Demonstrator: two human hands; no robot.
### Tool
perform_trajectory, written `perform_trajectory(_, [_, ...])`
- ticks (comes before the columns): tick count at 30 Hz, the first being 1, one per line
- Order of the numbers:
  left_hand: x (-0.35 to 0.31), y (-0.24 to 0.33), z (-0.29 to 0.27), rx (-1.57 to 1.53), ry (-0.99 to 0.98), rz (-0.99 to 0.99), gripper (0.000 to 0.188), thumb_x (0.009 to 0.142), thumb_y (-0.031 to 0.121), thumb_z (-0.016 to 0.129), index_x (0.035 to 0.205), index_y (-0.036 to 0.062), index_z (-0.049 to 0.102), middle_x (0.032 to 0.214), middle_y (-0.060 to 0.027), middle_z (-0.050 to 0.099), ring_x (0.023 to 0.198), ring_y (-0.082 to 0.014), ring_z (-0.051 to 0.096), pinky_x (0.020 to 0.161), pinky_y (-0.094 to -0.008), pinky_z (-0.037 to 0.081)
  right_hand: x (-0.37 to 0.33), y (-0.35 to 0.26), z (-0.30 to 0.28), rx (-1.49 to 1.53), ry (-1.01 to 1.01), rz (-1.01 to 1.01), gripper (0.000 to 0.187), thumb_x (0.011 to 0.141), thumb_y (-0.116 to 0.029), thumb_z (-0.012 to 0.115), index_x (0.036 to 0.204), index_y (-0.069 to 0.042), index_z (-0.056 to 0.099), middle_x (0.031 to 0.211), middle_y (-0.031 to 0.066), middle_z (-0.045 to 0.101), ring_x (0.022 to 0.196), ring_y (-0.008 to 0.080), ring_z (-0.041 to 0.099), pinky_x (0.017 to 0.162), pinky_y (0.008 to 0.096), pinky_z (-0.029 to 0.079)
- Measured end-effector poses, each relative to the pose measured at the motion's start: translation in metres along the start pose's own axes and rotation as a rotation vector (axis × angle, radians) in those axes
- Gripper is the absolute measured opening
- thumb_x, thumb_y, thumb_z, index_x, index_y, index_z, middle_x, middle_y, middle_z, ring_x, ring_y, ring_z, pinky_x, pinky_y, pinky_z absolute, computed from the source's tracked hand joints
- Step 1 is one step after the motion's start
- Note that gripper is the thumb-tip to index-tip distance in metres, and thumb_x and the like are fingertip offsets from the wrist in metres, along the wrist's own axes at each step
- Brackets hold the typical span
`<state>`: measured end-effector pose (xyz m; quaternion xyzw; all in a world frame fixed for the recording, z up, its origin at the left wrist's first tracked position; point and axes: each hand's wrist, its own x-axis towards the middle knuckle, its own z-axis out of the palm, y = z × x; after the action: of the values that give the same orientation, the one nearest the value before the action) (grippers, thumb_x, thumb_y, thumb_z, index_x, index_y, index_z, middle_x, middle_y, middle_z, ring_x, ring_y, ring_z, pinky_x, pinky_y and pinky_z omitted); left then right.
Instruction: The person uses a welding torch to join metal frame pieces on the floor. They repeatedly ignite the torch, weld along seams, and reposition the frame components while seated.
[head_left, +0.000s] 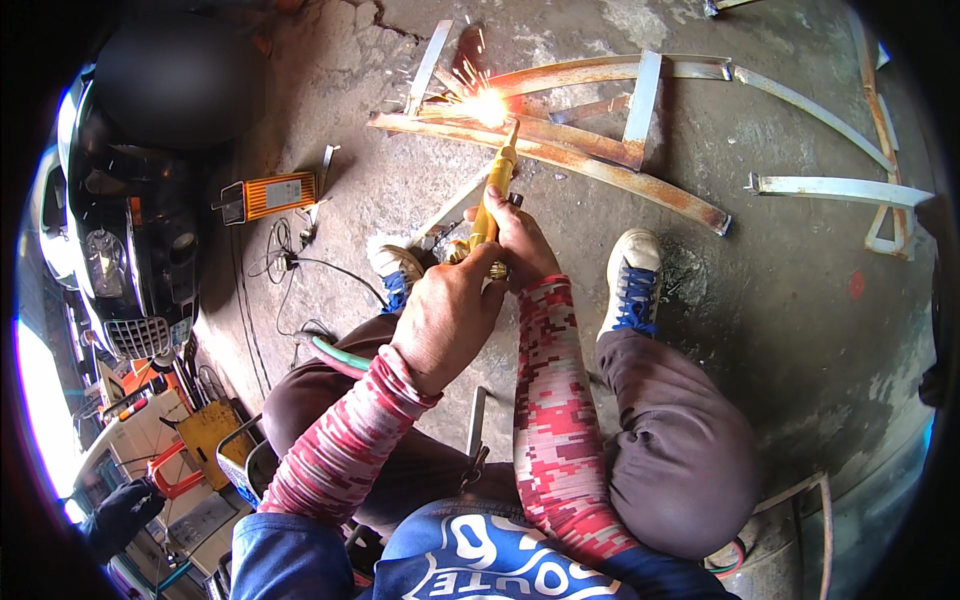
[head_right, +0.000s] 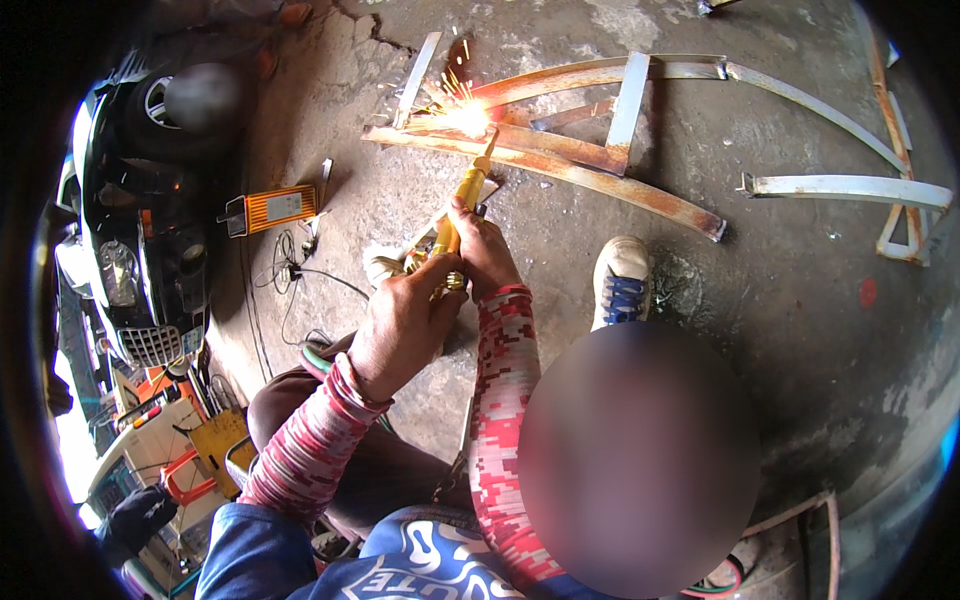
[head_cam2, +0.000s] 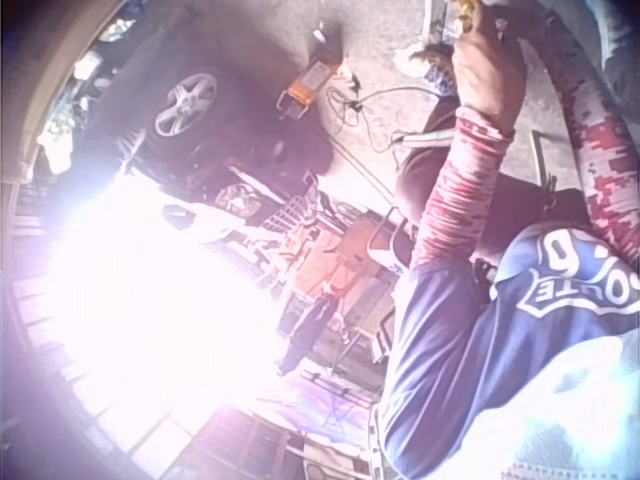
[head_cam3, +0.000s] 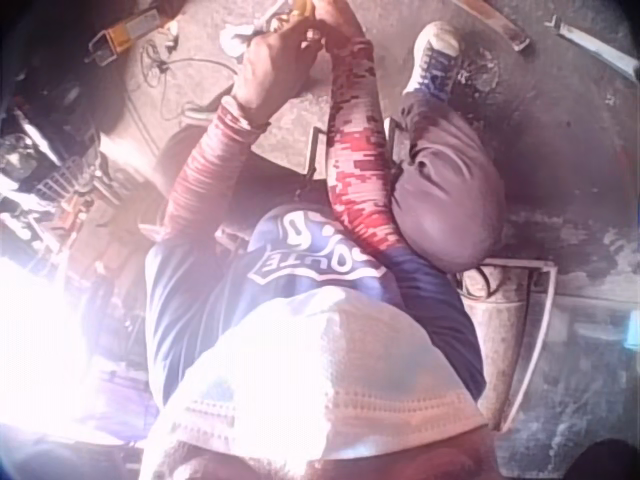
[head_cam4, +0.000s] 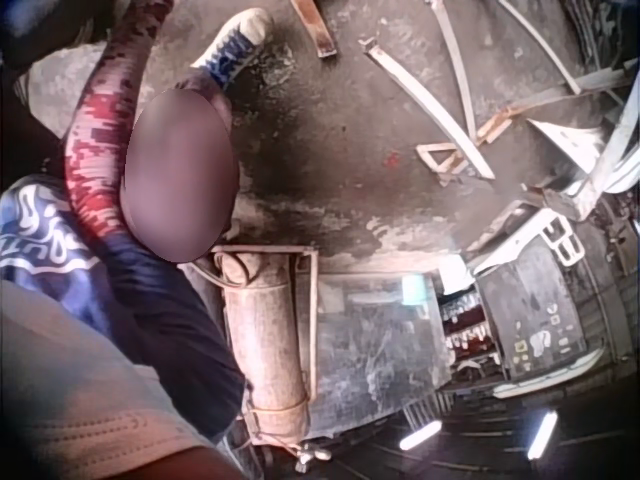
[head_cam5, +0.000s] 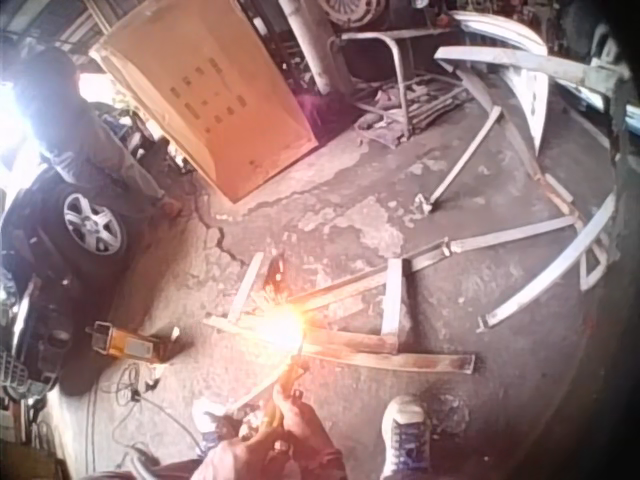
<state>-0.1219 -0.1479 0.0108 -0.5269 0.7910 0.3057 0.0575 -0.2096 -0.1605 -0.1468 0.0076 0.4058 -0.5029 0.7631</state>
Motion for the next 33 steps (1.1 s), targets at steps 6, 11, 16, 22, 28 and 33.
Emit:
perform_trajectory(6, [0.0,0.001,0.0,0.009,0.02,0.005,0.028,0.091,0.006,0.068,0.119,0.005,0.067,0.077,-0.0234,0.069,0.072,-0.0408,0.072,0.064,-0.0461,0.056,-0.002,-0.002,0.003,0.006,0.006,-0.011,0.058,0.106,-0.055,0.052,0.131,-0.003,0.052,0.115,0.0135,0.068,0.09,0.0196,0.067,0.078,0.0335,0.057])
perform_trajectory(11, [0.0,0.002,-0.001,-0.004,-0.004,-0.018,0.029,0.092,0.006,0.067,0.121,0.0051,0.067,0.077,-0.0233,0.069,0.072,-0.0404,0.072,0.064,-0.0461,0.057,0.0,0.0,0.002,0.033,0.002,-0.011,0.056,0.107,-0.053,0.051,0.131,-0.003,0.052,0.115,0.0133,0.067,0.088,0.0187,0.066,0.076,0.0328,0.058])
perform_trajectory(16, [0.0,0.007,-0.004,-0.003,-0.007,-0.005,0.031,0.091,0.005,0.065,0.121,0.0048,0.066,0.078,-0.0232,0.07,0.072,-0.0404,0.072,0.065,-0.0463,0.057,-0.001,-0.003,0.004,0.045,-0.014,-0.01,0.056,0.107,-0.053,0.051,0.132,-0.002,0.052,0.115,0.0136,0.067,0.088,0.0184,0.066,0.076,0.0329,0.058])
perform_trajectory(22, [-0.001,0.001,0.0,-0.004,0.024,0.026,0.029,0.091,0.01,0.066,0.12,0.0084,0.065,0.075,-0.025,0.068,0.072,-0.0435,0.071,0.064,-0.0514,0.057,0.003,0.004,-0.002,0.039,-0.015,-0.011,0.057,0.107,-0.053,0.051,0.133,-0.001,0.053,0.115,0.0133,0.067,0.09,0.0181,0.065,0.078,0.0335,0.058])
perform_trajectory(28, [-0.004,-0.018,0.013,0.412,0.018,0.173,0.014,0.085,0.016,0.066,0.094,0.0048,0.069,0.059,-0.0132,0.06,0.051,-0.031,0.063,0.048,-0.0436,0.051,0.018,0.015,-0.005,0.077,0.065,-0.011,0.045,0.107,-0.04,0.057,0.125,0.001,0.062,0.111,0.0089,0.067,0.094,0.0175,0.063,0.081,0.0337,0.054])
perform_trajectory(33, [-0.013,-0.018,0.005,0.072,0.135,0.16,0.025,0.091,0.012,0.06,0.114,0.0026,0.057,0.069,-0.0194,0.066,0.063,-0.0381,0.071,0.053,-0.0484,0.056,0.003,0.002,-0.001,0.076,-0.042,0.068,0.056,0.107,-0.053,0.05,0.143,-0.01,0.047,0.122,0.0096,0.065,0.081,0.0203,0.064,0.069,0.0391,0.057])
